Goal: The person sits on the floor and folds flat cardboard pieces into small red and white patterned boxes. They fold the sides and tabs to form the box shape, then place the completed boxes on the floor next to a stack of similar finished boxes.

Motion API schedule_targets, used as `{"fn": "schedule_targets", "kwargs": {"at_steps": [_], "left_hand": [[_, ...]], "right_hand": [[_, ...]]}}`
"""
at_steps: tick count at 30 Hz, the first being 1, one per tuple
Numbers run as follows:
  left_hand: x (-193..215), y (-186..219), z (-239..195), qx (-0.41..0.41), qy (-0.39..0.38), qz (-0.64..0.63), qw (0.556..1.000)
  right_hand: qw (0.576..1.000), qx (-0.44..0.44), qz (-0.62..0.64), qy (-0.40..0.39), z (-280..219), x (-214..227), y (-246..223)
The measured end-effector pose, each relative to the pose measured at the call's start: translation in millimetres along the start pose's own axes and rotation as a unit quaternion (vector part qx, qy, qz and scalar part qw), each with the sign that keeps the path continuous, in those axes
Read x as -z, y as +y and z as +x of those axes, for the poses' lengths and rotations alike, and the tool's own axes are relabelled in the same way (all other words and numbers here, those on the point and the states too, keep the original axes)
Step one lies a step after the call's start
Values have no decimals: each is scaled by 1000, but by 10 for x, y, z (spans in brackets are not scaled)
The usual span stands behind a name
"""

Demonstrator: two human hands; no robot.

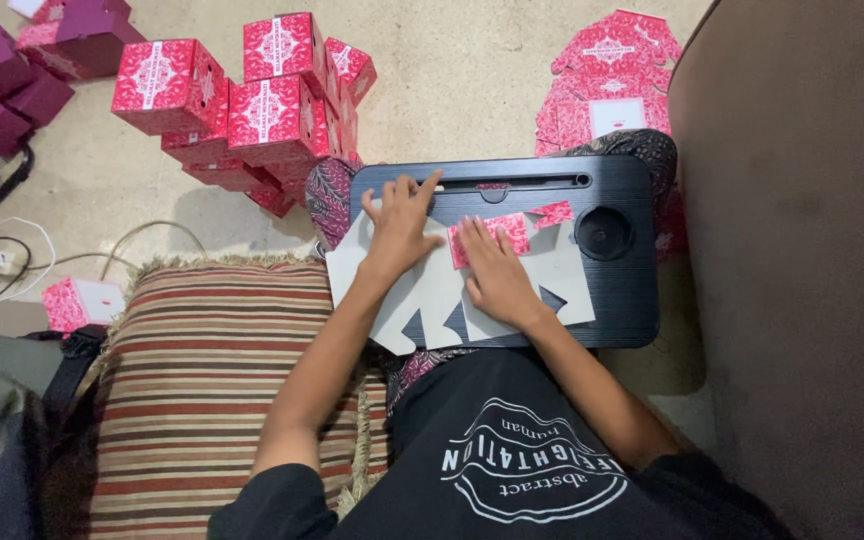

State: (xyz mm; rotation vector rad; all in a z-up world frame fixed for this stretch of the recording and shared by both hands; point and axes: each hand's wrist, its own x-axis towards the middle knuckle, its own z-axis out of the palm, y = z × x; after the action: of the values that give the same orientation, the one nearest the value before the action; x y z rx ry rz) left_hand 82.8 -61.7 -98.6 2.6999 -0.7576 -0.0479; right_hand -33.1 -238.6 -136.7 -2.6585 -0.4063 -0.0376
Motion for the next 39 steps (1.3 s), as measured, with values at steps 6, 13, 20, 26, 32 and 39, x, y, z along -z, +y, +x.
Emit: {"fn": "schedule_targets", "kwargs": {"at_steps": [6,13,20,26,32,39], "left_hand": [[68,-87,-336,-114,-19,1,993],[-214,-408,-772,-180,21,-92,979],[-147,-421,-694,-64,137,36,988],[-159,-454,-692,62,154,-72,983],[-192,-640,-717,-80,214,-25,973],[6,-670,-1194,-176,-73,73,979]], "right_hand": [[991,-84,104,30,-26,196,-100],[995,-98,-26,18,215,-33,-464],[991,-90,-100,9,217,-218,-389],[990,-60,-127,31,264,-314,-427],[995,35,-90,-14,377,-421,-436],[999,-37,-32,-23,390,-283,-483]]}}
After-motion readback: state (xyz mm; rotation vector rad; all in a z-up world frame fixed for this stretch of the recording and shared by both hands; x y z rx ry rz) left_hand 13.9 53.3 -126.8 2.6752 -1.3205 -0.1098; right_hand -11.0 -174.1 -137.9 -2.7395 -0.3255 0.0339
